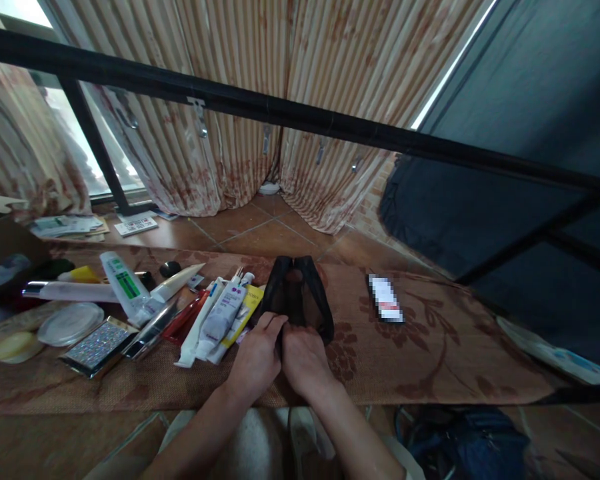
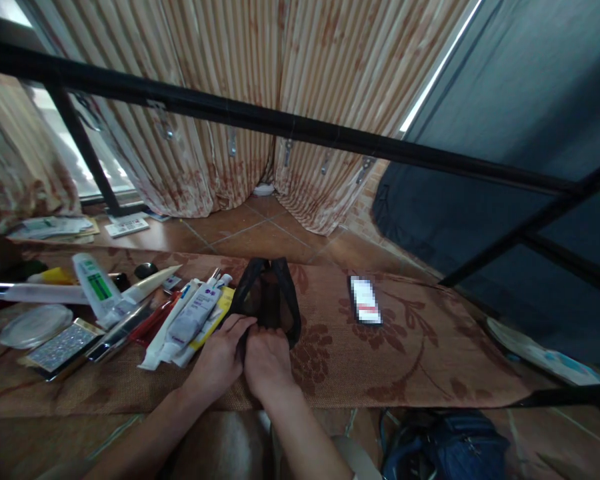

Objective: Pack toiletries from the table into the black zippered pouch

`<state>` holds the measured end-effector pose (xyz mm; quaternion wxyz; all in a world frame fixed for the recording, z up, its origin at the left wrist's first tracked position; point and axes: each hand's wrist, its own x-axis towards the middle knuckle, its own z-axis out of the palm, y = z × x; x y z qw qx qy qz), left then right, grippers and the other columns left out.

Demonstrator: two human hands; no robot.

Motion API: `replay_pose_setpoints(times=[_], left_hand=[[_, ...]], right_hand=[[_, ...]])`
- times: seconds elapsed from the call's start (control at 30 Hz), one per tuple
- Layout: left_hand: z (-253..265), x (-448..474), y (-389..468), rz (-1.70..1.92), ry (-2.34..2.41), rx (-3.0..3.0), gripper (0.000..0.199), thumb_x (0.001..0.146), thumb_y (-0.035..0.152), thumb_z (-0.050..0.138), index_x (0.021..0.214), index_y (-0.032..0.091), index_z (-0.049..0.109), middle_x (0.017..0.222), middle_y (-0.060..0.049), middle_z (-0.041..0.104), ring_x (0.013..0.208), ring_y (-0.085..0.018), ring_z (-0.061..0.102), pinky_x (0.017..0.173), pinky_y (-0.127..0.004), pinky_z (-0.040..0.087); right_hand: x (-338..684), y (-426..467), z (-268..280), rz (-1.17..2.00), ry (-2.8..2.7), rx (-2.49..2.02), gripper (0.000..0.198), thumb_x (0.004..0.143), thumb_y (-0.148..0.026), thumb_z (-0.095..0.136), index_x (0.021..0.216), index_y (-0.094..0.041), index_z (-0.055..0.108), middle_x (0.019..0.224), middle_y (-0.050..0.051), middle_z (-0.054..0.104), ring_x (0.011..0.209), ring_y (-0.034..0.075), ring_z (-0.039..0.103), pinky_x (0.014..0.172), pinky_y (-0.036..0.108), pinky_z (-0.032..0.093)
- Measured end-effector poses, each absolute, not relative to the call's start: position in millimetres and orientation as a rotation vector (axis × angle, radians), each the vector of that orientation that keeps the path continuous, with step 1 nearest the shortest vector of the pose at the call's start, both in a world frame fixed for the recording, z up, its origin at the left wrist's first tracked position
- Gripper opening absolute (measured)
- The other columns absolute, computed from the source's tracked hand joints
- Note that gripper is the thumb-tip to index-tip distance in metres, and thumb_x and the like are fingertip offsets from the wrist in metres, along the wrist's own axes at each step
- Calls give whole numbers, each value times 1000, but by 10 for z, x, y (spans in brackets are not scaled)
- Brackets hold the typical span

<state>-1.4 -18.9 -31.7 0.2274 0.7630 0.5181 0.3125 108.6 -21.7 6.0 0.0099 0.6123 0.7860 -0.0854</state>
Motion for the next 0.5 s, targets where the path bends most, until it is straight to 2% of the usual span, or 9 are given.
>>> replay_pose_setpoints(times=[0.5], left_hand=[[-303, -15, -182, 836, 1453, 2104, 51, 74, -1, 41, 119, 18, 53, 116, -9, 54, 102, -19, 58, 94, -36, 48]], right_hand=[[1094, -228, 34, -237, 2495, 1906, 33, 87, -7, 35, 111, -8, 58, 92, 12, 68, 84, 24, 63, 76, 35, 40]])
